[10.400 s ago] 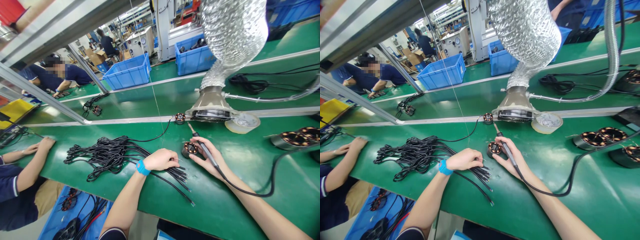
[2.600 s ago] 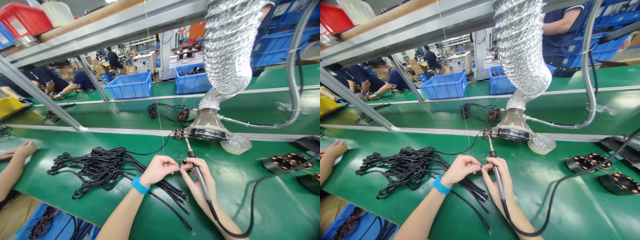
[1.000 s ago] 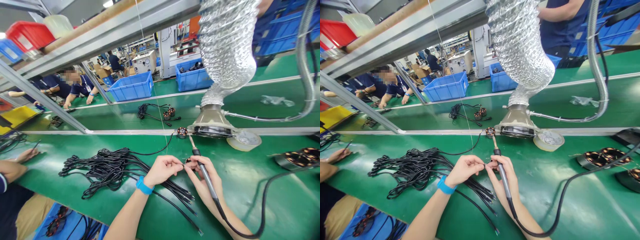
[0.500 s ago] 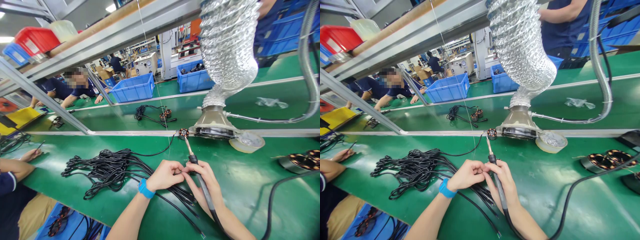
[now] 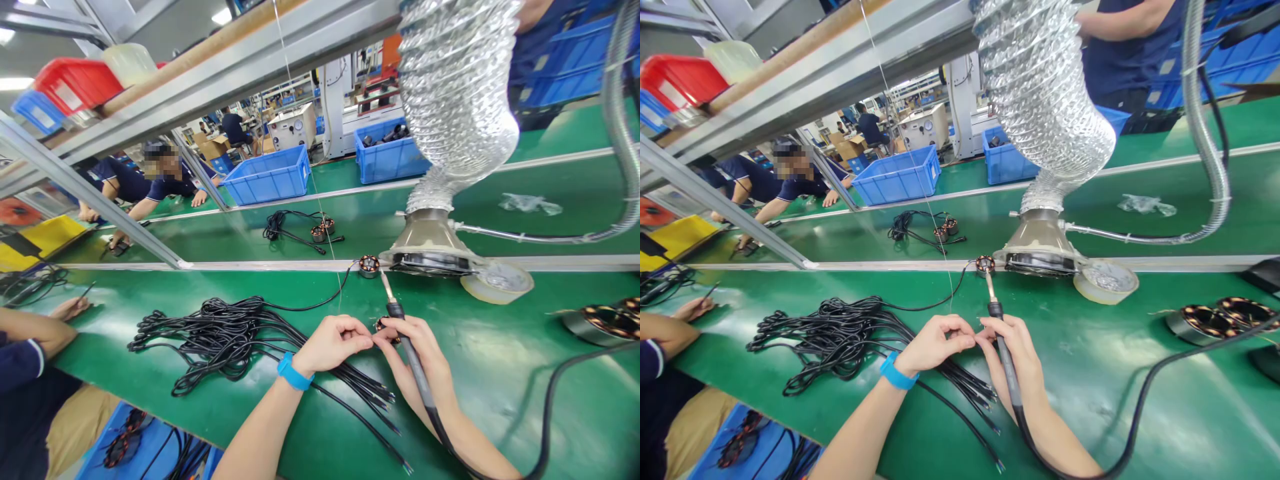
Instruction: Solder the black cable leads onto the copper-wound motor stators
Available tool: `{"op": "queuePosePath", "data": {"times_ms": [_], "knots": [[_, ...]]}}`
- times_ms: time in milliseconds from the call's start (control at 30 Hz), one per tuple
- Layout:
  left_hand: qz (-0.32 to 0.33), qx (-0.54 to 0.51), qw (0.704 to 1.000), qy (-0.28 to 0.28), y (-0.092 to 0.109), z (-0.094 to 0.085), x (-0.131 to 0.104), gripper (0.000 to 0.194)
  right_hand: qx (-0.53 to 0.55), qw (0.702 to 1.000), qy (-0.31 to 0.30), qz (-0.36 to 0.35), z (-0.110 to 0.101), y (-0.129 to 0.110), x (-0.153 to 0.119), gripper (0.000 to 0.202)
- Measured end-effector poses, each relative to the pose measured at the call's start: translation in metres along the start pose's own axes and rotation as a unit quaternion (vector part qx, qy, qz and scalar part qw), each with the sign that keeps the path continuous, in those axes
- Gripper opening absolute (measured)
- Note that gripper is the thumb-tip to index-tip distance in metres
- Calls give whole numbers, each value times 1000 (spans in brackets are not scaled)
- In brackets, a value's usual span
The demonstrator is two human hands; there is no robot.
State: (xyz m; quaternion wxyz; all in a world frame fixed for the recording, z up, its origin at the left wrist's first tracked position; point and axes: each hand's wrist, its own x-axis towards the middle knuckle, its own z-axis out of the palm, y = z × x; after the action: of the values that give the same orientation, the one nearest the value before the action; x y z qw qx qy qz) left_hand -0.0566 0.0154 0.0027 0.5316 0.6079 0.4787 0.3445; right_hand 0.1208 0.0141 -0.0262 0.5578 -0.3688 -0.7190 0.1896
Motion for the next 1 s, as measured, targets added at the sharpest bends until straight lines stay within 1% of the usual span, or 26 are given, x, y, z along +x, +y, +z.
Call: {"op": "queuePosePath", "data": {"times_ms": [67,200,267,333,400,467,533,600,700,767,1000], "knots": [[17,20,1000,2,1,1,0,28,-2,1000,2,-1,1,1,-1,31],[19,-15,1000,1,1,5,1,26,-9,1000,8,-12,5,3,-3,30],[35,-21,999,19,0,7,1,24,-14,1000,9,-14,5,4,-2,30],[43,-22,998,50,-2,7,4,22,-20,1000,16,-6,1,4,1,30],[39,-27,995,84,-5,6,8,21,-14,999,32,25,-4,4,6,27],[31,-34,993,108,-9,5,13,21,0,995,61,83,-11,5,10,23],[24,-42,992,113,-13,5,18,22,15,987,78,139,-17,8,11,21],[18,-43,993,111,-15,5,21,23,34,982,78,169,-22,13,8,23],[14,-44,992,116,-16,6,22,25,66,982,58,165,-25,19,1,29],[15,-45,992,118,-17,6,23,26,69,985,40,156,-25,22,-4,30],[20,-46,992,112,-25,6,25,23,55,989,10,139,-25,20,-6,27]]}}
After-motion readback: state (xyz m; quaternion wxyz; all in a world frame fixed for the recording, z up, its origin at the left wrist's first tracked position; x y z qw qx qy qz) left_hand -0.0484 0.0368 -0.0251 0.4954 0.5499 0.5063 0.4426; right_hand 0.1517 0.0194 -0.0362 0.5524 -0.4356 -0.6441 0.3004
